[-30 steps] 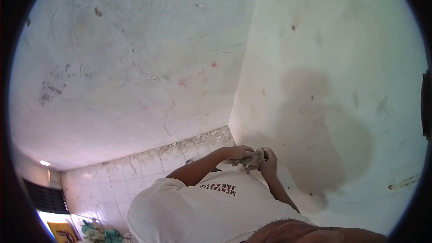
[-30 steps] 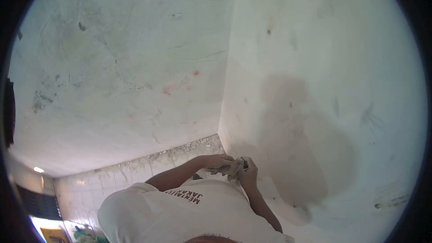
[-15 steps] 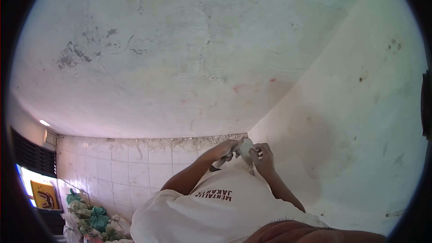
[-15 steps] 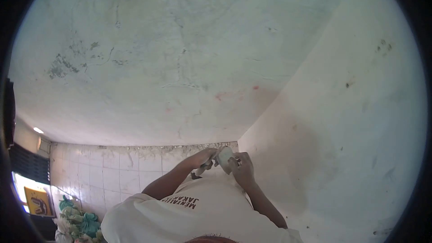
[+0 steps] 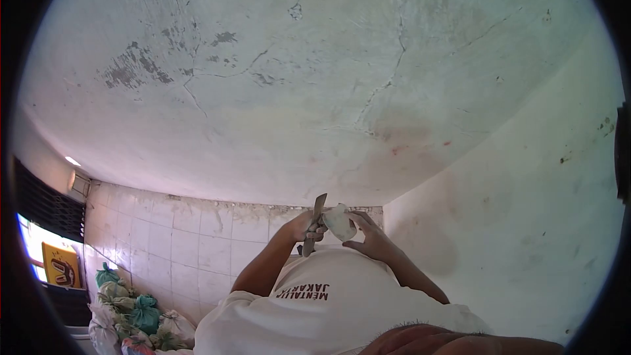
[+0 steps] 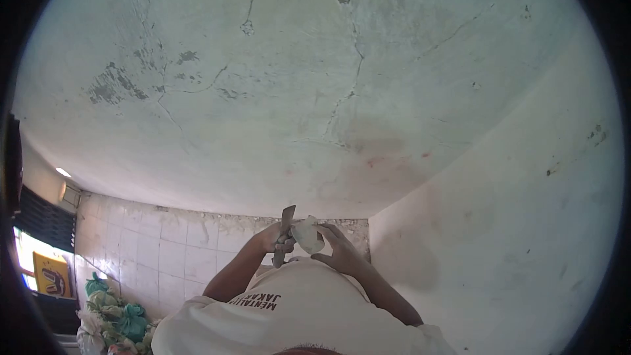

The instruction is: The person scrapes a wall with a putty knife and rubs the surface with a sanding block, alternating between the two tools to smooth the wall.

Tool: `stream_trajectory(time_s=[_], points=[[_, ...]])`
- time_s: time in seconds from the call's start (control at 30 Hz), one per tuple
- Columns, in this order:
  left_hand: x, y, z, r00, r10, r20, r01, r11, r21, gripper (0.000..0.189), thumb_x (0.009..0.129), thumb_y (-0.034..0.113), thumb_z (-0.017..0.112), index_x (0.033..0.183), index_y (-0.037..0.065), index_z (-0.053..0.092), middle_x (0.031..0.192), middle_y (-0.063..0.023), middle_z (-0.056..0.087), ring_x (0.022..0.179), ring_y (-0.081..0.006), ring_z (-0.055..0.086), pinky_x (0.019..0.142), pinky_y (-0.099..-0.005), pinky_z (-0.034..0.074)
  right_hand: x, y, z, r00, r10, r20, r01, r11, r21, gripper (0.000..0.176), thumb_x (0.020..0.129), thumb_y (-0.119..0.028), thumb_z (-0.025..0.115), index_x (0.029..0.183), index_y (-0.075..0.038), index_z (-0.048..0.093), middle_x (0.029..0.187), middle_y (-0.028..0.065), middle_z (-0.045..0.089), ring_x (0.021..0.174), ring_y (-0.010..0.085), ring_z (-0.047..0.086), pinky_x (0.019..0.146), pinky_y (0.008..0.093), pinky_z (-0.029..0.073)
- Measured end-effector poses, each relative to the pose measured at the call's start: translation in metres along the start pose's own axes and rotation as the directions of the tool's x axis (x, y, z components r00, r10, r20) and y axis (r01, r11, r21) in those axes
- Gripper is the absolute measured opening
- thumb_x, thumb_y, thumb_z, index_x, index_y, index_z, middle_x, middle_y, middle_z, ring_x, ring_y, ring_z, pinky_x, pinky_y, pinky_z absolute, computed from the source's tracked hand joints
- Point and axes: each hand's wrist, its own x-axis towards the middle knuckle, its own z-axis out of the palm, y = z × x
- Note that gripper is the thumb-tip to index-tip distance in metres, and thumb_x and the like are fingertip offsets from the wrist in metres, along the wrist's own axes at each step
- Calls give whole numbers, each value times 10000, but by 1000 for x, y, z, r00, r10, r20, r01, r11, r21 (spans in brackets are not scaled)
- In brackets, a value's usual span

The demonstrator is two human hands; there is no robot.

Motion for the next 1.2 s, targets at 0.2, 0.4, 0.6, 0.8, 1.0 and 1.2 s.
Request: stream_trajectory(time_s=[0.2,0.4,0.6,0.8,1.0,1.2], points=[[-24,13,-18,996,-40,84,33,996,80,394,980,286,446,1175,-42,545,537,-22,447,345,-91,378,327,-220,288,28,15,10,996,-9,-92,21,992,124,268,797,-140,750,962,-23,575,1164,152,543,1097,290,546,906,358,456],[-19,3,-24,996,90,-5,-90,991,96,783,980,628,236,1080,-64,589,521,-23,431,343,-93,348,340,-227,291,33,36,-2,926,214,-312,-38,873,486,226,828,-111,707,971,19,590,1165,124,556,1040,216,540,904,315,430],[3,3,-8,993,70,-98,-39,957,289,1088,788,869,88,1052,-51,606,534,-27,434,352,-98,332,371,-228,287,31,57,-27,786,603,-136,29,184,983,382,857,-84,594,1202,37,485,1219,162,543,1157,308,563,1008,438,443],[50,14,6,991,92,-96,-77,986,151,1006,822,838,168,1100,-37,581,584,-28,454,365,-91,333,384,-224,309,19,125,-59,730,677,-93,225,-110,968,406,912,-259,594,1212,-13,475,1115,150,588,998,280,609,891,459,515],[104,44,26,994,94,-53,-81,976,204,958,850,808,176,1100,-23,584,577,-23,444,362,-86,316,373,-232,283,-5,188,-103,599,797,-81,316,-143,938,430,889,-283,642,1197,-25,488,1049,105,584,898,249,610,769,388,515],[157,60,51,996,66,-59,-47,961,274,886,901,749,215,1106,-31,579,570,-35,470,339,-95,315,363,-234,283,-12,170,-157,463,874,-146,348,-28,937,403,854,-157,611,1222,-27,509,925,95,585,848,229,613,745,401,509]])
